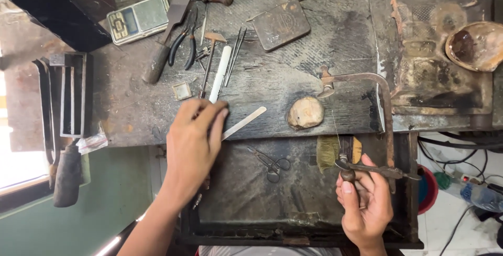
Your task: Using a jeweler's saw to cut metal and a ring mandrel to shape a strip of material at a workbench.
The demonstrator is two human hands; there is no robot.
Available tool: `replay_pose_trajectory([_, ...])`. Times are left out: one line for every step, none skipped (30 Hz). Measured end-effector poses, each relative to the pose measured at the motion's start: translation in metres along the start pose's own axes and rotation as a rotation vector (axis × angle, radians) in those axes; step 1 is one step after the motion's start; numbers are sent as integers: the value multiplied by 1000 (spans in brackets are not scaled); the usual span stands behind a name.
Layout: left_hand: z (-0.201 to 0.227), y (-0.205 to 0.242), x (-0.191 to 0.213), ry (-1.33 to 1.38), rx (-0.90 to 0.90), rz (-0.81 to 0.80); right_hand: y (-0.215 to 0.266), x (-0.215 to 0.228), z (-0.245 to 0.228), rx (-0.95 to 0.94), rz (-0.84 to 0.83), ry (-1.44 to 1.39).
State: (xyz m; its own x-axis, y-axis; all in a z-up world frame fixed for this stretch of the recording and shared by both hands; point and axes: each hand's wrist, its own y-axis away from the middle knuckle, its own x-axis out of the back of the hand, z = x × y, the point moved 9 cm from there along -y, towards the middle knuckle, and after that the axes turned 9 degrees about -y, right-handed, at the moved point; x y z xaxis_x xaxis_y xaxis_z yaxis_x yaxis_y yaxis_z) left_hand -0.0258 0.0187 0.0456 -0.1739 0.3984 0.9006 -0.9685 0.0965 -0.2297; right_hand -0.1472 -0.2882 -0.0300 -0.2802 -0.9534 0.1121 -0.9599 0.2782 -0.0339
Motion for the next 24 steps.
replay_pose_trajectory([-3, -2, -5, 1, -1, 2, 0, 0, -1, 2, 0, 1])
replay_pose_trajectory([-15, -3, -12, -85, 98, -17, 0, 0, -1, -2, 5, 0])
replay_pose_trajectory([-27, -4, -17, -173, 195, -33, -1, 0, -1, -4, 11, -3])
replay_pose_trajectory([-28, -6, -20, -173, 194, -29, -1, 0, -1, 0, 11, -4])
replay_pose_trajectory([-27, -7, -19, -248, 174, 19, -1, 1, 0, -3, 7, -1])
replay_pose_trajectory([-25, -9, -18, -322, 154, 69, -1, 1, 1, -7, 3, 3])
replay_pose_trajectory([-25, -14, -20, -319, 153, 66, -1, 0, 1, -8, 5, 5])
replay_pose_trajectory([-25, -19, -25, -284, 137, 36, -1, 0, 2, -16, 9, -8])
replay_pose_trajectory([-23, -23, -31, -245, 121, 6, 0, 1, 2, -25, 14, -19])
replay_pose_trajectory([-22, -26, -34, -240, 120, 3, -1, 2, 2, -26, 16, -13])
replay_pose_trajectory([-23, -29, -41, -218, 138, -48, -1, 1, 1, -14, 4, -12])
replay_pose_trajectory([-23, -32, -49, -196, 155, -100, -2, 1, 0, -3, -8, -12])
replay_pose_trajectory([-17, -35, -45, -191, 152, -103, -2, 1, 1, -4, -4, -7])
replay_pose_trajectory([-15, -37, -49, -265, 183, -203, -3, 1, 2, -2, -4, -9])
replay_pose_trajectory([-14, -36, -52, -339, 218, -304, -3, 2, 2, 0, -9, -10])
replay_pose_trajectory([-14, -34, -55, -334, 219, -307, -2, 3, 2, -3, -9, -5])
replay_pose_trajectory([-11, -33, -54, -384, 187, -275, -2, 3, 2, 9, -10, -14])
replay_pose_trajectory([-8, -33, -54, -434, 156, -244, -2, 3, 2, 21, -11, -23])
replay_pose_trajectory([-4, -34, -48, -434, 154, -243, -2, 4, 2, 22, -9, -23])
replay_pose_trajectory([-4, -32, -48, -390, 200, -304, -2, 5, 3, 14, -8, -23])
replay_pose_trajectory([-5, -29, -48, -347, 245, -373, 1, 5, 4, -1, -5, -23])
replay_pose_trajectory([-1, -26, -39, -347, 243, -380, 0, 6, 4, -8, -2, -21])
replay_pose_trajectory([8, -25, -31, -234, 208, -370, 0, 6, 2, 4, -10, -13])
replay_pose_trajectory([17, -24, -23, -121, 174, -358, 0, 5, 0, 17, -19, -5])
